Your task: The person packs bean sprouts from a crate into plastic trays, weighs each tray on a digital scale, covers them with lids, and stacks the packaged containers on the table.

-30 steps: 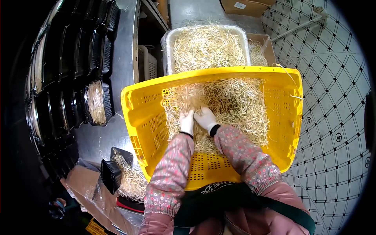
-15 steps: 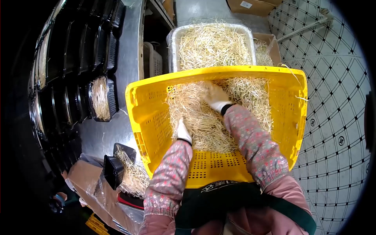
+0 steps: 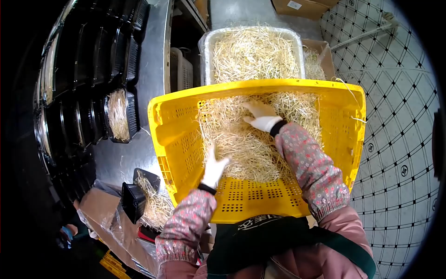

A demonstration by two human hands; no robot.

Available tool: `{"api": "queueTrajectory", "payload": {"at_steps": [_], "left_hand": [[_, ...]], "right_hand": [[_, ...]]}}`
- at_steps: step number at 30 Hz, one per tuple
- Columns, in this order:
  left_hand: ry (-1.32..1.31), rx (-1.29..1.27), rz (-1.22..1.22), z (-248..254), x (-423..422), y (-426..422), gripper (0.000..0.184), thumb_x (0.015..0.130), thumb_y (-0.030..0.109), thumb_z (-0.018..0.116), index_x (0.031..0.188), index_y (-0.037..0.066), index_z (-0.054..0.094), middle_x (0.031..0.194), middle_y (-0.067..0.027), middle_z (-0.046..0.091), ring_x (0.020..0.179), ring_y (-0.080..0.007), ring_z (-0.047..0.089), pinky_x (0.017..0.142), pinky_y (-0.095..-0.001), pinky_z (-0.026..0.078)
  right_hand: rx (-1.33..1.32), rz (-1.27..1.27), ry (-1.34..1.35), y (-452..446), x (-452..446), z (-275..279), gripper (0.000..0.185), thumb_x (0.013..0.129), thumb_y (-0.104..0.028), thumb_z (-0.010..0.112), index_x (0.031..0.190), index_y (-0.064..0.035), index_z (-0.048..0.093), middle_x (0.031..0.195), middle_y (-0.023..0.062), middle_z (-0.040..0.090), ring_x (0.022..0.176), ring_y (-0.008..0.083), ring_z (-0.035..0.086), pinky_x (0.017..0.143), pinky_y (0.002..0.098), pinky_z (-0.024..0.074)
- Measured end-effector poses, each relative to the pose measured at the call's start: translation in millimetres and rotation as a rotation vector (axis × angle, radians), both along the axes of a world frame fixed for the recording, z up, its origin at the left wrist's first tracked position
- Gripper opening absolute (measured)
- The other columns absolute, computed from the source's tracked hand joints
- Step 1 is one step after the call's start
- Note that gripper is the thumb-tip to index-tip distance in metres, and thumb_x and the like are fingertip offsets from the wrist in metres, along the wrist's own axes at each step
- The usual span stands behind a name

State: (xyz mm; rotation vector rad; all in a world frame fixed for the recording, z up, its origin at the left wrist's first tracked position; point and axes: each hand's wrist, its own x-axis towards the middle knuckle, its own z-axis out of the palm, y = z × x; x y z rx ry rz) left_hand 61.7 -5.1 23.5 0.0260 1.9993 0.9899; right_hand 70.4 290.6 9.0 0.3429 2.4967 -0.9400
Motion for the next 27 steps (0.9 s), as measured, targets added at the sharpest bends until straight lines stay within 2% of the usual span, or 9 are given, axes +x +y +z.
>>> {"api": "queueTrajectory", "payload": {"at_steps": [3,6,9,12,14,18,19,22,27], "left_hand": [[0.75,-0.069,-0.258,-45.6,-58.4,33.2,0.078,0.093,0.032,0.063,0.152,0.0,0.025,0.155,-0.0276,0.027,0.145,-0.0414,0.025,0.119,-0.0437,0.021],[0.611,-0.208,-0.432,-69.6,-76.4,40.1,0.075,0.096,0.041,0.057,0.151,0.0,0.028,0.152,-0.0287,0.032,0.141,-0.0443,0.03,0.118,-0.0452,0.025],[0.393,-0.273,-0.618,-58.3,-39.2,20.9,0.087,0.092,0.051,0.06,0.151,-0.002,0.026,0.148,-0.0313,0.037,0.138,-0.0438,0.036,0.116,-0.046,0.029],[0.314,-0.383,-0.725,-19.0,0.8,9.3,0.117,0.073,0.061,0.074,0.154,0.0,0.015,0.153,-0.0278,0.029,0.142,-0.0425,0.029,0.118,-0.0475,0.024],[0.303,-0.456,-0.772,-14.1,11.2,6.9,0.138,0.06,0.057,0.084,0.156,0.003,0.002,0.158,-0.0243,0.019,0.145,-0.0425,0.02,0.12,-0.0476,0.019],[0.229,-0.486,-0.722,-23.7,-2.6,28.6,0.138,0.059,0.043,0.089,0.157,0.01,-0.002,0.157,-0.0252,0.019,0.138,-0.0431,0.035,0.11,-0.0471,0.038],[0.233,-0.487,-0.613,-22.6,-4.3,34.4,0.119,0.064,0.036,0.086,0.155,0.01,0.014,0.144,-0.0278,0.042,0.123,-0.0398,0.053,0.098,-0.0446,0.048],[0.118,-0.553,-0.503,-30.0,-12.7,33.0,0.065,0.07,0.03,0.077,0.126,0.006,0.055,0.097,-0.024,0.07,0.096,-0.038,0.068,0.09,-0.0427,0.052],[0.213,-0.486,-0.817,30.8,-13.8,32.6,0.042,0.075,0.027,0.074,0.11,0.005,0.063,0.09,-0.022,0.07,0.091,-0.0383,0.067,0.082,-0.0463,0.053]], "right_hand": [[-0.004,0.043,0.202,-31.4,-30.0,-41.2,0.055,0.093,-0.034,0.052,0.138,-0.002,0.049,0.144,0.0161,0.049,0.133,0.0308,0.046,0.112,0.0493,0.0344],[0.12,0.069,0.278,-45.5,-41.7,-55.5,0.063,0.09,-0.042,0.055,0.138,-0.0027,0.048,0.145,0.0144,0.047,0.136,0.0282,0.041,0.11,0.0552,0.0337],[0.163,0.033,-0.015,-59.3,-19.6,-33.1,0.085,0.078,-0.059,0.065,0.142,-0.0065,0.044,0.145,0.0157,0.042,0.14,0.0318,0.033,0.105,0.0545,0.0374],[-0.071,0.289,-0.207,-66.4,26.3,20.0,0.117,0.067,-0.066,0.076,0.152,-0.0042,0.024,0.142,0.0221,0.042,0.131,0.0364,0.043,0.104,0.0543,0.0391],[0.13,0.395,-0.179,-84.9,60.7,33.9,0.133,0.057,-0.062,0.086,0.154,-0.002,0.017,0.148,0.0235,0.038,0.134,0.0415,0.039,0.105,0.0581,0.0358],[0.272,0.283,-0.081,-100.0,72.9,11.1,0.111,0.07,-0.041,0.083,0.154,-0.0046,0.02,0.141,0.0216,0.044,0.127,0.0387,0.046,0.1,0.0581,0.0389],[0.191,0.206,-0.12,-99.9,64.4,-5.0,0.101,0.076,-0.034,0.079,0.154,-0.0054,0.021,0.139,0.021,0.045,0.125,0.0371,0.048,0.099,0.0566,0.04],[0.003,0.19,-0.192,-71.5,42.8,0.8,0.066,0.084,-0.015,0.063,0.145,-0.0059,0.039,0.116,0.0174,0.064,0.104,0.0314,0.065,0.085,0.0415,0.0539],[-0.012,0.048,-0.189,-5.9,41.6,-8.8,0.036,0.087,-0.014,0.058,0.123,-0.0105,0.064,0.105,0.0155,0.07,0.094,0.0326,0.069,0.084,0.0423,0.0565]]}}
